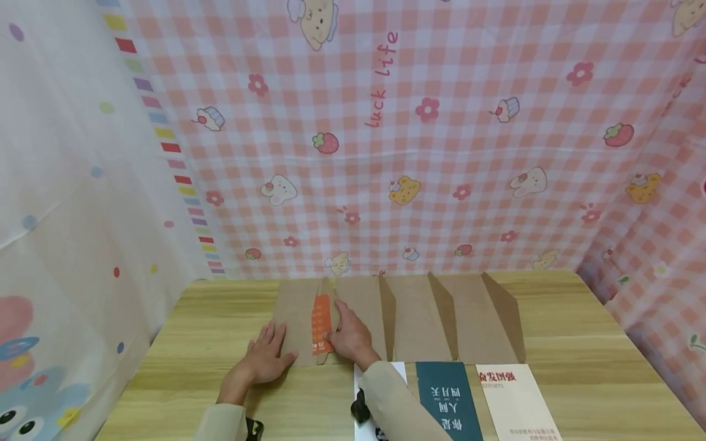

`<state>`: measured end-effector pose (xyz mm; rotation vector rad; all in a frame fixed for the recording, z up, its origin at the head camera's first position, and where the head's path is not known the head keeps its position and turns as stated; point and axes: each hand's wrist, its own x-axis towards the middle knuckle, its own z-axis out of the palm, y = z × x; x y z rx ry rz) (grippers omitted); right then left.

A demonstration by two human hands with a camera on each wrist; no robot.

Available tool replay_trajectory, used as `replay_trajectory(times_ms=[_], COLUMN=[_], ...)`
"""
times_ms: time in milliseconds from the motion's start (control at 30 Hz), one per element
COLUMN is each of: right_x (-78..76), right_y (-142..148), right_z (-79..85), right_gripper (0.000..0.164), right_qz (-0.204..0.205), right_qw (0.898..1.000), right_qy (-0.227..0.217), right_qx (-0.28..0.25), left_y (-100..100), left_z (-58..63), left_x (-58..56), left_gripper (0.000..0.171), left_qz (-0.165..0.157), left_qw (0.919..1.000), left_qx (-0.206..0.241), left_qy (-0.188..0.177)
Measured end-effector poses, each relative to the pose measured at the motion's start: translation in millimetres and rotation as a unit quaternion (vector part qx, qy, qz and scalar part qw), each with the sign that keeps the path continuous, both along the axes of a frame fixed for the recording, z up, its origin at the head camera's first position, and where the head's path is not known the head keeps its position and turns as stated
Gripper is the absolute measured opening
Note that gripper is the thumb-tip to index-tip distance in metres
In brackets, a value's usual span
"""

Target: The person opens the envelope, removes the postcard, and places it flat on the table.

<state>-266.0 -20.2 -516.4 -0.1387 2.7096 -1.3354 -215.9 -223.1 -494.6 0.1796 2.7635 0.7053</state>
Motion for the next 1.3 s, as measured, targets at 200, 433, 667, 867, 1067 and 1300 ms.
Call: replay_trajectory(times_ms=[200,433,667,867,1067,1300], right_x=[0.5,0.5,0.3,-1.3,-1.8,-1.3], right_y=[2.0,4.5,5.6,5.5,6.5,7.0], right_z=[-0.1,-1.2,-2.4,-3.7,-2.7,-1.9], right_gripper=[0.079,0.081,0.082,0.081,0.079,0.076], right_qz=[0.004,0.010,0.007,0.007,0.010,0.015], right_qw=[1.000,0.999,0.998,0.999,0.999,0.998], right_qy=[-0.007,-0.006,-0.004,0.000,-0.004,-0.006], right_qx=[-0.013,-0.041,-0.054,-0.047,-0.047,-0.059], left_y=[0.8,0.7,-0.2,1.0,2.1,3.1], left_z=[0.5,1.2,-1.2,0.4,1.3,2.6], left_x=[0.7,2.7,2.2,1.3,0.8,1.1], left_gripper=[0.072,0.072,0.072,0.072,0.071,0.071], left_qz=[0.000,0.001,-0.001,-0.002,-0.003,-0.005], left_qw=[1.0000,1.0000,1.0000,0.9999,0.9999,0.9999], left_qx=[0.001,0.003,-0.005,-0.003,-0.007,-0.010], left_qy=[-0.004,-0.009,-0.008,-0.010,-0.011,-0.011])
